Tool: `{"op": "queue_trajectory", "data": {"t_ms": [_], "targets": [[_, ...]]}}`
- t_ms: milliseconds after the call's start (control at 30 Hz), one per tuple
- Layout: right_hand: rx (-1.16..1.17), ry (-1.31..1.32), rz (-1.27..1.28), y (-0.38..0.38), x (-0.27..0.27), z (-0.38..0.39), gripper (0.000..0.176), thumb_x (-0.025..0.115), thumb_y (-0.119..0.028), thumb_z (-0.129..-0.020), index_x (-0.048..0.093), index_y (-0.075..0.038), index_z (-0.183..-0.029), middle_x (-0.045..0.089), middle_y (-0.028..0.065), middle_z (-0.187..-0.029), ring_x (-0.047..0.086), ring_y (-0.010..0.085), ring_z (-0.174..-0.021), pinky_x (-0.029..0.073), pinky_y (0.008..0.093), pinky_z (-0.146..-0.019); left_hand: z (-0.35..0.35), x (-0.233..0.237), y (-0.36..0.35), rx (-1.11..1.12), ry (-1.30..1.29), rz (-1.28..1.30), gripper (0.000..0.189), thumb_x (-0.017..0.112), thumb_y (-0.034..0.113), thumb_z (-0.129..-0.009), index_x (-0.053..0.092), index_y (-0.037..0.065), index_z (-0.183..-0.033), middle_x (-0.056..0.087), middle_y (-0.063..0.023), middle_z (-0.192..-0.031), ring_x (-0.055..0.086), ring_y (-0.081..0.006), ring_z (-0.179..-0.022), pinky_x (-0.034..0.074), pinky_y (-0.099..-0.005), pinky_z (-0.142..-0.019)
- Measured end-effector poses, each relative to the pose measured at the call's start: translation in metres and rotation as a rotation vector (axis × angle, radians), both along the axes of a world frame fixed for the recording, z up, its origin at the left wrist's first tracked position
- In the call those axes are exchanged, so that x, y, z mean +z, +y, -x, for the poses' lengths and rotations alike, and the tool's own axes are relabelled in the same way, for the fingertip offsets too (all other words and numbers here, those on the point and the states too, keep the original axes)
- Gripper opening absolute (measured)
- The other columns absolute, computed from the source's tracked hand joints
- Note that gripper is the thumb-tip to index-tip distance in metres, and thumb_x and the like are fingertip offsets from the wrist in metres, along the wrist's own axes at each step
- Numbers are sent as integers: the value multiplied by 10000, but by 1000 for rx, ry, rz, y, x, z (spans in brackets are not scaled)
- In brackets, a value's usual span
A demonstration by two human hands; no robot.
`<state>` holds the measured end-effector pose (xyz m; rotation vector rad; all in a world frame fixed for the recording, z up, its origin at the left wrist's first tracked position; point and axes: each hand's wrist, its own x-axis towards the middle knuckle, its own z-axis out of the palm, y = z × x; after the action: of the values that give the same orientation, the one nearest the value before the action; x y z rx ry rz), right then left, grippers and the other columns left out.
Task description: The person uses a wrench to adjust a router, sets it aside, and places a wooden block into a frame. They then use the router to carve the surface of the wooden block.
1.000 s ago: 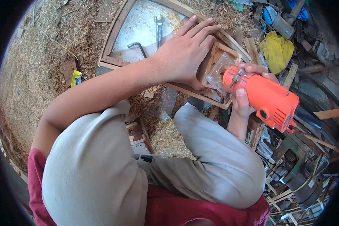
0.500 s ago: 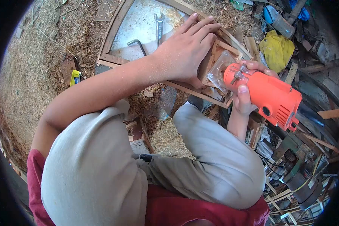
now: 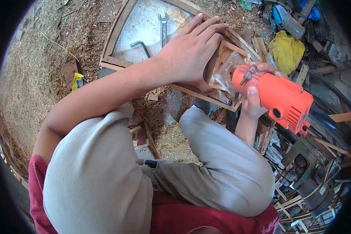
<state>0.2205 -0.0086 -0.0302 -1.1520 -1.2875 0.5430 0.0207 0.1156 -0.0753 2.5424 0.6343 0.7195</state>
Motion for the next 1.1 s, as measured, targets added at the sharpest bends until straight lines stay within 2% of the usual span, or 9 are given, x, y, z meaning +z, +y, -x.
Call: {"op": "queue_trajectory", "data": {"t_ms": [100,300,400,500,600,700,1100], "targets": [[13,48,-20,0,0,-2,752,808,-32,-789,425,-139,-1427,642,209,-1225,668,343,-1100,557,522,-990,0,2,1,-3,46,1,1197,934,602,-475,489,-88,-1347,411,-185,-1596,281,-358,-1574,207,-555,-1292],[-21,38,11,-4,0,-4,751,818,-52,-790,412,-137,-1416,636,215,-1237,667,328,-1102,565,501,-986,1,-1,1,-7,19,4,1203,952,561,-448,482,-77,-1353,414,-179,-1594,287,-355,-1571,200,-550,-1296],[-19,17,23,-6,0,-4,703,740,-57,-811,412,-118,-1430,609,206,-1256,633,359,-1148,505,580,-1066,0,0,0,-11,-34,42,1196,954,556,-442,481,-71,-1344,419,-180,-1590,293,-358,-1568,201,-550,-1295],[-22,15,31,-7,0,-5,703,744,-58,-812,411,-122,-1428,603,205,-1256,630,363,-1150,498,582,-1073,1,1,1,-9,-21,35,1192,960,546,-434,482,-67,-1337,426,-183,-1584,298,-363,-1564,204,-549,-1294],[-23,6,29,-7,2,-3,703,743,-55,-813,404,-123,-1426,601,201,-1248,631,364,-1148,506,579,-1062,1,2,0,-13,-20,40,1194,966,532,-424,483,-71,-1334,428,-186,-1583,299,-365,-1564,203,-548,-1294],[-39,24,1,-6,-1,-6,741,825,-64,-781,414,-119,-1395,639,215,-1226,674,333,-1088,572,508,-975,0,0,0,-4,-55,50,1191,969,522,-419,484,-75,-1328,425,-186,-1587,299,-367,-1564,206,-549,-1293],[-20,10,2,-12,3,-6,728,810,-28,-786,425,-124,-1397,641,207,-1223,676,327,-1085,580,507,-970,1,3,0,-6,-9,48,1177,963,526,-446,485,-84,-1332,418,-186,-1588,286,-370,-1569,205,-550,-1295]]}}
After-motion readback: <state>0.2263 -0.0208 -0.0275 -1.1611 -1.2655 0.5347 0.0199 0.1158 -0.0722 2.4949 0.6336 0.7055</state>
